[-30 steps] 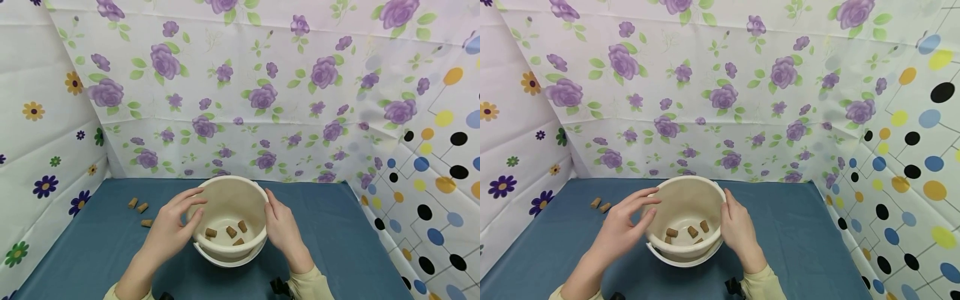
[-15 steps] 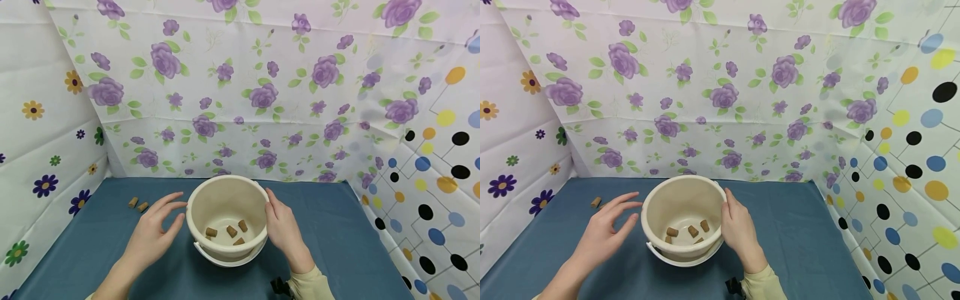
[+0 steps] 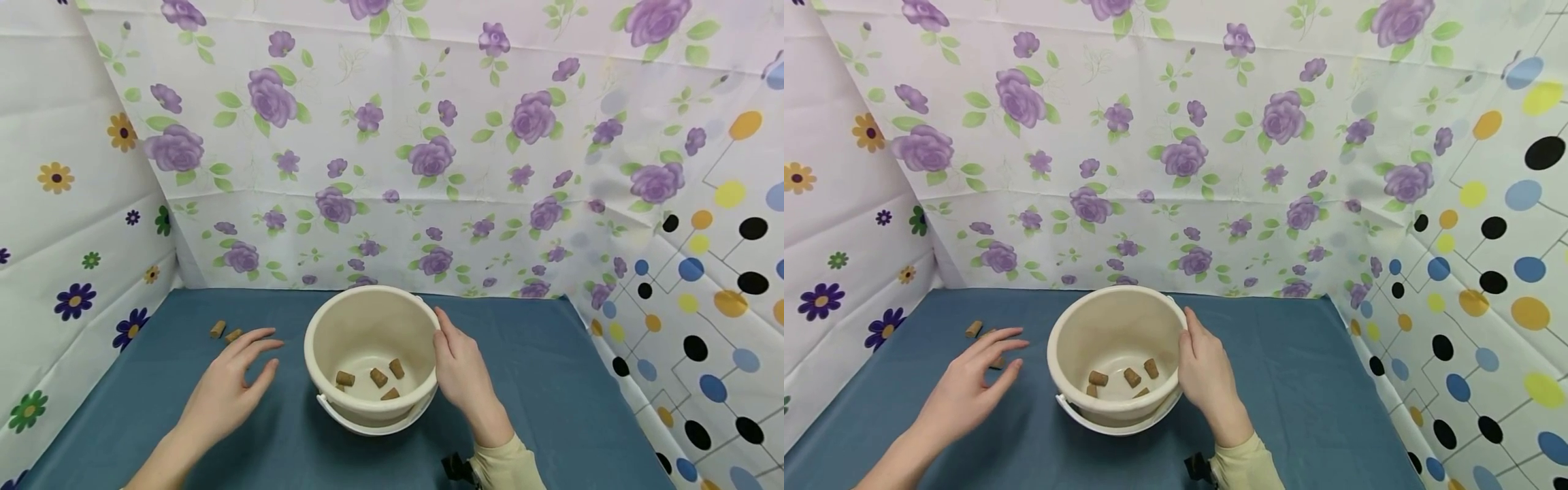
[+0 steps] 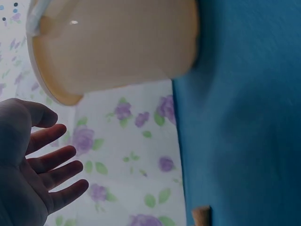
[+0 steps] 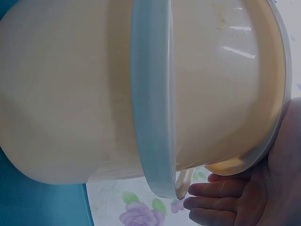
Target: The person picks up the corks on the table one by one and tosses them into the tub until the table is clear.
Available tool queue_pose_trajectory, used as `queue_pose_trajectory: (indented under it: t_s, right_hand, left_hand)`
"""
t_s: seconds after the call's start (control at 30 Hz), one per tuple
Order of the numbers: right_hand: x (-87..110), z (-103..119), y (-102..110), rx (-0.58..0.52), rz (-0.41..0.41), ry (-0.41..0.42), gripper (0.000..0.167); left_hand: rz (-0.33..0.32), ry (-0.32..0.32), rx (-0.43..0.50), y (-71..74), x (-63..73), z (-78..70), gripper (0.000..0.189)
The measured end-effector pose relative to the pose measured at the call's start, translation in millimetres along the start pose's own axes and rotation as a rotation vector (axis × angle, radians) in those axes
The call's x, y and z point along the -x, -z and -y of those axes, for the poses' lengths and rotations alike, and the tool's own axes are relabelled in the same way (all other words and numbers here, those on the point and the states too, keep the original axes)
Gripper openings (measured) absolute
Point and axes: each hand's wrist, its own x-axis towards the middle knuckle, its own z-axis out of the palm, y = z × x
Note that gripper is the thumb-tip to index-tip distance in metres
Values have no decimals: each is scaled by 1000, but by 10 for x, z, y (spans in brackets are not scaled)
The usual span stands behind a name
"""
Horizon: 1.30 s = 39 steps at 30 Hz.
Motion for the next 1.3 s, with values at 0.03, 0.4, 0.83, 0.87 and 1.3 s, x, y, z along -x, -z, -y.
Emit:
queue_pose_trajectory:
  t_s: [0.03, 0.4, 0.83, 0.87, 1.3]
  right_hand:
    - [1, 1, 0, -1, 0, -1, 51]
    - [3, 8, -2, -8, 9, -2, 51]
    - [3, 9, 5, -8, -1, 11, 51]
    - [4, 10, 4, -7, -2, 12, 51]
    - [11, 9, -2, -12, -5, 8, 51]
  left_hand:
    - [5, 2, -19, 1, 8, 34, 27]
    - [74, 46, -123, 23, 65, 311, 26]
    - [185, 185, -139, 22, 51, 844, 26]
    - [189, 192, -142, 23, 55, 874, 26]
    - [242, 224, -202, -3, 80, 1085, 27]
